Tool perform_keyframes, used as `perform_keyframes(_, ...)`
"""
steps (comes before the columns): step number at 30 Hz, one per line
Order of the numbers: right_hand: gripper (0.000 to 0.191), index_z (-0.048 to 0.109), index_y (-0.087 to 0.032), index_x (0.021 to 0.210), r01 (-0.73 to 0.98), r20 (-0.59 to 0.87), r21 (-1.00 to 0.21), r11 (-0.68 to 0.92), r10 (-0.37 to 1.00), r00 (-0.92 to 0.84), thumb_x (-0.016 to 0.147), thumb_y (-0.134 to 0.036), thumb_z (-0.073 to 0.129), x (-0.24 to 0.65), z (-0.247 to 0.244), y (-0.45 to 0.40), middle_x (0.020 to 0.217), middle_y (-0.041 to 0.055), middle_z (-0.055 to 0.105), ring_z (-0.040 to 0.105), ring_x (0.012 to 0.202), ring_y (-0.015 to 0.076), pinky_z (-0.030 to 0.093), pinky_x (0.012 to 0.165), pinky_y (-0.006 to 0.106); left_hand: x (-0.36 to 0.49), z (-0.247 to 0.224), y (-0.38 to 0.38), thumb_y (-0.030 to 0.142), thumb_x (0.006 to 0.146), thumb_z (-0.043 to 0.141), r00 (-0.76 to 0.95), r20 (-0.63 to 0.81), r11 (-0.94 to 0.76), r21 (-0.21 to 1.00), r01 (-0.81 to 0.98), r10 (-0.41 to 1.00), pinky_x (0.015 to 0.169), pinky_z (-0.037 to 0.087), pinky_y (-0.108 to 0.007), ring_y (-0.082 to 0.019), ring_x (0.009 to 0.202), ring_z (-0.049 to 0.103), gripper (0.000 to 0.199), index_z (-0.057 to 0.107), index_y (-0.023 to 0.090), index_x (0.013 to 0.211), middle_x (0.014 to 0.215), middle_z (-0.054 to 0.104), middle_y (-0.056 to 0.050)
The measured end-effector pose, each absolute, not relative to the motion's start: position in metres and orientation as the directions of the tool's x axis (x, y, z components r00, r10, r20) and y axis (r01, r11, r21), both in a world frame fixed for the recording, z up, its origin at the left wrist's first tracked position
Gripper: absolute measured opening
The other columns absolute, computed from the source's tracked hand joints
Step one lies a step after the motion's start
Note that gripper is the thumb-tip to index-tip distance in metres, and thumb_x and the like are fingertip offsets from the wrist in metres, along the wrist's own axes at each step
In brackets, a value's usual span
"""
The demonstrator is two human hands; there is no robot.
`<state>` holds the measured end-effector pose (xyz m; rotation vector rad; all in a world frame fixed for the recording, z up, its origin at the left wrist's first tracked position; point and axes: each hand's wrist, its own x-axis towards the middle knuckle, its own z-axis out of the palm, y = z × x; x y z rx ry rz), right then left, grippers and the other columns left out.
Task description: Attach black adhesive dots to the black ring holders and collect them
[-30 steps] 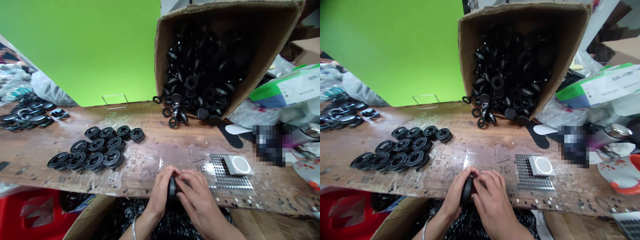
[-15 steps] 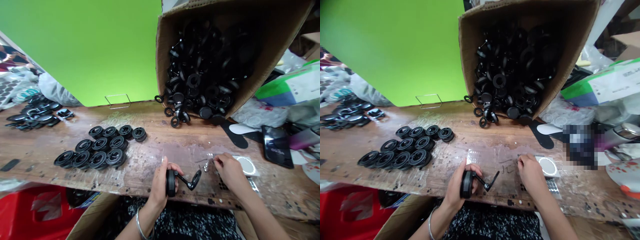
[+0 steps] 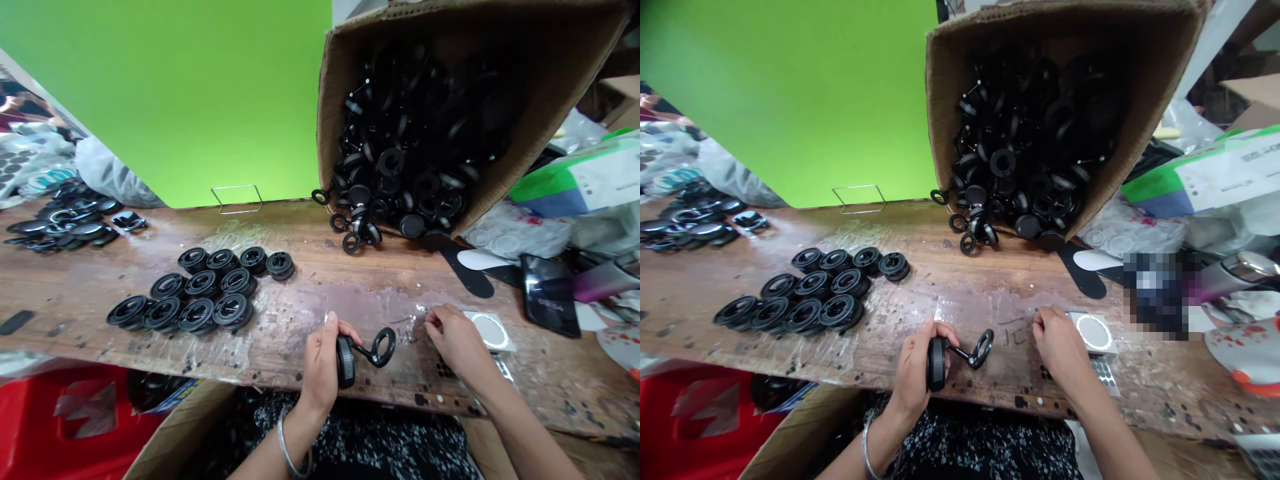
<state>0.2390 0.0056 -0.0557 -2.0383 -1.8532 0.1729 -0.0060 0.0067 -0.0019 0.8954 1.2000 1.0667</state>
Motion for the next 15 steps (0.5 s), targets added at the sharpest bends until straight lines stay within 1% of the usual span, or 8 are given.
perform_keyframes(3,0.013,0.049,-0.021,0.066,0.936,0.182,-0.348,-0.053,0.976,0.122,0.077,-0.017,0.043,0.240,-0.057,0.008,0.071,0.0063,0.056,0.054,0.067,0.0210,0.041,0.065,0.033,-0.008,-0.001,0.008,0.061,0.090,0.043,0.006,-0.224,0.223,0.964,-0.145,0.974,0.049,0.038,-0.023,-0.011,0.050,0.049,0.059,0.066,0.014,0.062,0.066,0.064,-0.006)
perform_keyframes(7,0.014,0.050,-0.021,0.070,0.935,0.239,-0.355,-0.015,0.965,0.106,0.082,-0.018,0.044,0.227,-0.046,0.000,0.074,0.0070,0.055,0.053,0.071,0.0222,0.043,0.069,0.036,-0.012,0.000,0.007,0.051,0.094,0.041,-0.024,-0.154,0.151,0.983,-0.099,0.988,0.061,0.041,-0.024,-0.014,0.061,0.055,0.054,0.066,0.015,0.062,0.067,0.064,-0.005)
perform_keyframes(9,0.011,0.053,-0.020,0.075,0.913,0.342,-0.398,0.085,0.938,0.062,0.085,-0.021,0.047,0.209,-0.032,-0.010,0.084,0.0084,0.057,0.055,0.083,0.0233,0.044,0.077,0.037,-0.014,0.000,0.007,0.048,0.096,0.039,-0.039,-0.120,0.118,0.991,-0.064,0.992,0.067,0.042,-0.025,-0.016,0.067,0.057,0.053,0.065,0.016,0.062,0.067,0.064,-0.005)
perform_keyframes(11,0.007,0.056,-0.020,0.080,0.854,0.500,-0.449,0.261,0.866,-0.002,0.087,-0.021,0.053,0.184,-0.015,-0.021,0.099,0.0096,0.058,0.053,0.100,0.0248,0.042,0.090,0.041,-0.015,-0.001,0.007,0.046,0.097,0.038,-0.042,-0.093,0.092,0.995,-0.036,0.995,0.071,0.042,-0.026,-0.016,0.069,0.058,0.053,0.065,0.016,0.062,0.067,0.064,-0.005)
perform_keyframes(12,0.006,0.057,-0.020,0.082,0.827,0.534,-0.460,0.322,0.845,-0.032,0.087,-0.019,0.054,0.171,-0.008,-0.026,0.103,0.0092,0.057,0.052,0.105,0.0248,0.040,0.094,0.043,-0.015,-0.002,0.007,0.046,0.097,0.038,-0.040,-0.083,0.082,0.996,-0.026,0.996,0.071,0.042,-0.026,-0.016,0.069,0.058,0.052,0.065,0.017,0.062,0.067,0.064,-0.004)
perform_keyframes(14,0.009,0.057,-0.020,0.081,0.805,0.577,-0.460,0.375,0.815,-0.050,0.086,-0.013,0.056,0.146,0.001,-0.034,0.106,0.0084,0.057,0.049,0.111,0.0257,0.037,0.099,0.047,-0.015,-0.003,0.006,0.044,0.098,0.037,-0.037,-0.063,0.063,0.998,-0.009,0.997,0.070,0.042,-0.026,-0.016,0.068,0.058,0.051,0.065,0.017,0.064,0.068,0.064,-0.004)
perform_keyframes(15,0.010,0.058,-0.020,0.081,0.811,0.584,-0.454,0.368,0.811,-0.041,0.085,-0.011,0.056,0.136,0.002,-0.036,0.107,0.0083,0.057,0.048,0.113,0.0264,0.037,0.099,0.048,-0.015,-0.004,0.006,0.043,0.098,0.037,-0.036,-0.049,0.049,0.999,0.001,0.998,0.070,0.042,-0.026,-0.016,0.068,0.058,0.051,0.065,0.017,0.064,0.068,0.064,-0.003)
